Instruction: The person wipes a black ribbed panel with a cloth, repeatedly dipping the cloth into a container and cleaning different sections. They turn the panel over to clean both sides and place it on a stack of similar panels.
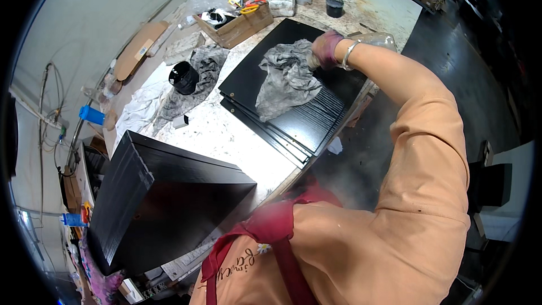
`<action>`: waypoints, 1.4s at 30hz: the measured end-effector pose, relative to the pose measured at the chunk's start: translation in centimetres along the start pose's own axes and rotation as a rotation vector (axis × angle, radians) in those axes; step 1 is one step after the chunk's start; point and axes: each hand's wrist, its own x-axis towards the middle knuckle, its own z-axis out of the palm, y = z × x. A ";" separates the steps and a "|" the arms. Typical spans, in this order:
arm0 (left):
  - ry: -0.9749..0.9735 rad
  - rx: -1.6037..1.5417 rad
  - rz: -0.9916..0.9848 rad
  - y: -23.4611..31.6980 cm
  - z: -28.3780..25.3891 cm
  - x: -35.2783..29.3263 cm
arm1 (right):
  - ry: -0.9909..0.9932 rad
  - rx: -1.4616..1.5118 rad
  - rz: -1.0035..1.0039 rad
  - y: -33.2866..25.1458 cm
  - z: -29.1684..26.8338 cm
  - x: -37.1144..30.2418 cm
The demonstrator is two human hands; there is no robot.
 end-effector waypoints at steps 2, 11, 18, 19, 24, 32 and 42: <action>0.004 0.000 0.001 0.0 0.0 0.1 | -0.006 -0.002 0.005 0.2 0.1 0.6; -0.003 0.009 0.013 0.0 -0.1 0.3 | 0.015 0.049 -0.011 -0.1 0.2 0.0; -0.002 0.001 0.031 -0.2 -0.1 0.5 | -0.030 0.364 0.021 -0.8 1.0 -1.7; -0.001 0.001 0.033 -0.3 -0.1 0.5 | -0.027 0.386 0.052 -0.7 2.1 -1.2; 0.002 0.009 0.030 -0.1 -0.1 0.7 | 0.018 0.694 0.134 1.1 0.7 -3.4; -0.004 0.025 0.011 0.6 0.0 0.9 | 0.657 1.641 -0.335 5.0 -4.2 -1.7; -0.003 0.020 -0.038 1.7 -1.0 0.1 | 1.103 1.595 -0.236 -3.0 -7.4 16.9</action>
